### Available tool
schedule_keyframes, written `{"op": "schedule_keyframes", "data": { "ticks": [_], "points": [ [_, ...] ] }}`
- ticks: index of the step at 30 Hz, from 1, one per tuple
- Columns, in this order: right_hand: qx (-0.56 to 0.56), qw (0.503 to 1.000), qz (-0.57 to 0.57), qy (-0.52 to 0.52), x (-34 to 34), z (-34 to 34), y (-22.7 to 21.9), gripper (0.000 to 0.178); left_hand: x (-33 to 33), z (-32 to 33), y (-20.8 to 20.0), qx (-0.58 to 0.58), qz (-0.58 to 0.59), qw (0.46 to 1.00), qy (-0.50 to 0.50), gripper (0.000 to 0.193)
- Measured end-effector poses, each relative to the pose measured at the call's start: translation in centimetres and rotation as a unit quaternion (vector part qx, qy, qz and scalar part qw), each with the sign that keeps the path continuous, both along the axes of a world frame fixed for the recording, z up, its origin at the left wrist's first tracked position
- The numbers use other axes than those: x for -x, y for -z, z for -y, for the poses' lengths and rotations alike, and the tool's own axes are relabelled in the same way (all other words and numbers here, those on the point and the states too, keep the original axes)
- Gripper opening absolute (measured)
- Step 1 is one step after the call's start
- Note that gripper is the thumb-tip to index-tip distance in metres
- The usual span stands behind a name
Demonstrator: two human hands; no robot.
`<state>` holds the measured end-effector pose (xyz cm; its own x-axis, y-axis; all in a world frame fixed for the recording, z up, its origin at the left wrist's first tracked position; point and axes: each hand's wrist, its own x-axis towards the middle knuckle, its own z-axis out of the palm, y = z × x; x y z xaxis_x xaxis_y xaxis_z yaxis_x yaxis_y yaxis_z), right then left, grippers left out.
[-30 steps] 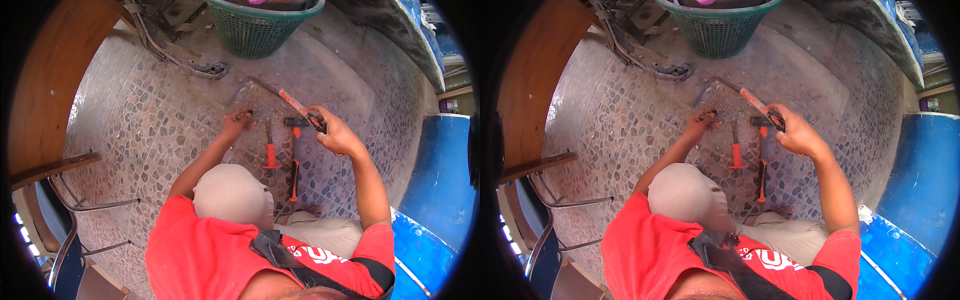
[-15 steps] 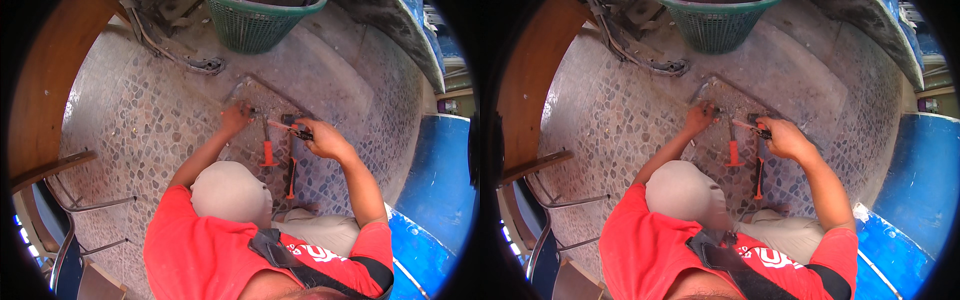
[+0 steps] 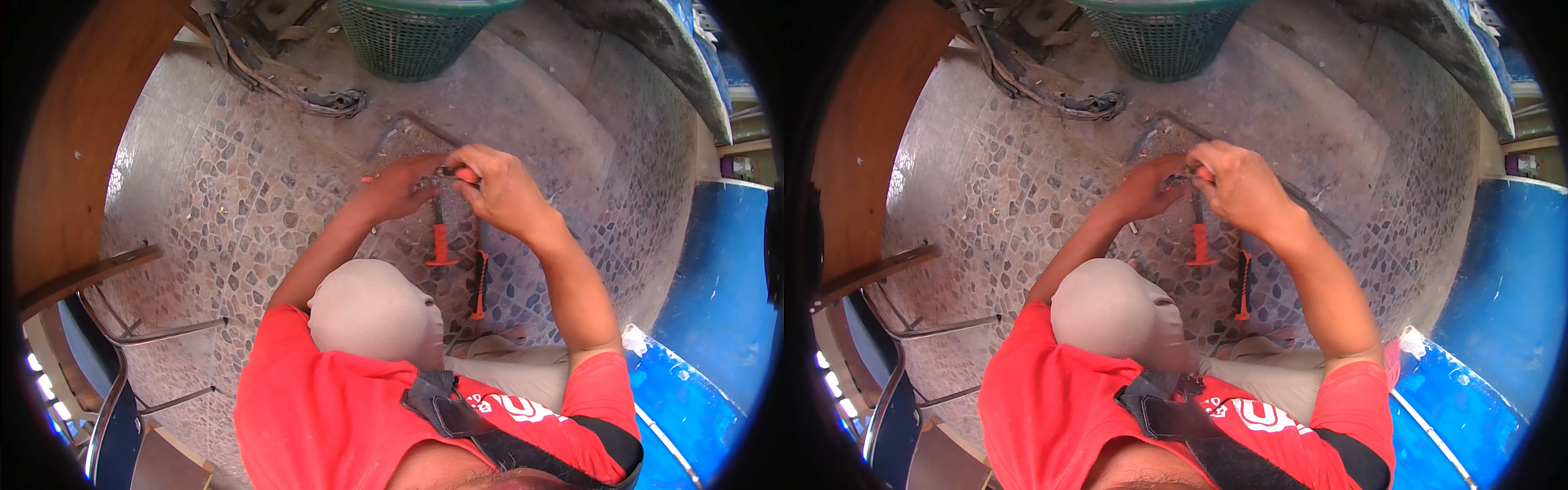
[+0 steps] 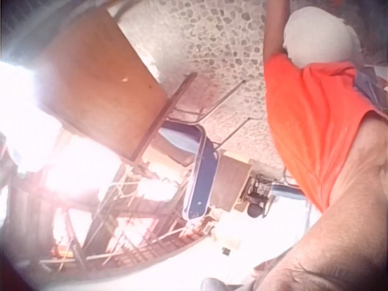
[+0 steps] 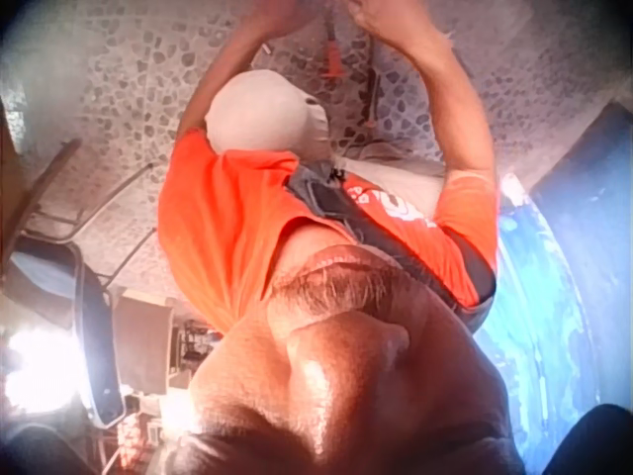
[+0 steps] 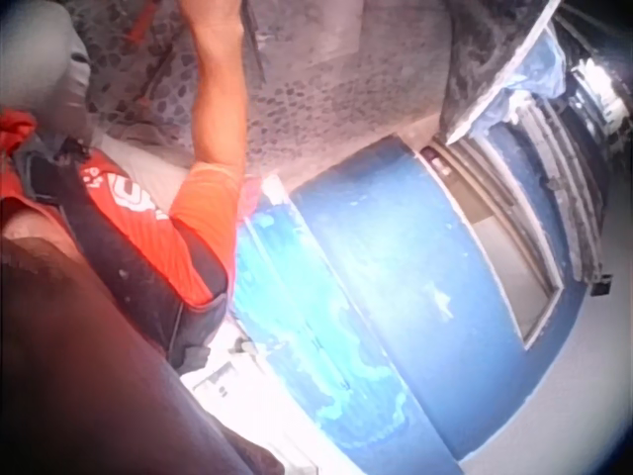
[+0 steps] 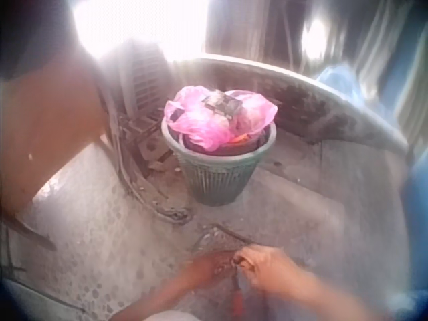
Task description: The person uses a hammer and chisel to chip away at a pipe fitting on the floor. They then apply a red sealant from a tube to the fitting and use a hammer to tap it into place.
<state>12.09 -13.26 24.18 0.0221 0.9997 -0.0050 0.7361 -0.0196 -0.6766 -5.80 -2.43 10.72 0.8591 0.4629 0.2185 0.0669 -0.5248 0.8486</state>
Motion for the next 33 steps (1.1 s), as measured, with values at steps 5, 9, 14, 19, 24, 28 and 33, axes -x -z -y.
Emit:
{"op": "schedule_keyframes", "data": {
  "ticks": [5,9,14,19,24,28,33],
  "points": [
    [-0.013,0.961,-0.201,0.19,0.6,-0.5,2.2,0.041,0.8,-1.4,1.3,0.269,-0.024,0.962,-0.049,0.031],
    [0.256,0.924,0.039,0.28,-4.1,5.4,14.8,0.048,1.9,-3.0,3.3,0.312,-0.015,0.944,-0.106,0.021],
    [0.394,0.858,0.143,0.297,-2.8,12.6,22.1,0.06,3.1,-3.1,3.3,0.225,-0.044,0.968,-0.105,0.018],
    [0.306,0.891,0.045,0.333,-1.6,13.3,22.7,0.057,2.7,-2.8,2.9,0.244,-0.048,0.964,-0.091,0.015],
    [0.283,0.858,-0.06,0.424,-1.2,13.8,24.6,0.049,2.5,-2.7,2.7,0.178,0.009,0.982,-0.067,0.017],
    [0.184,0.908,-0.043,0.373,-1.9,13.8,26.5,0.037,2.4,-2.9,3.4,0.148,-0.014,0.987,-0.057,0.017],
    [0.249,0.82,-0.299,0.42,-0.4,11.3,22.8,0.016,2.3,-2.4,1.8,0.106,-0.067,0.991,-0.05,0.02]
  ]
}}
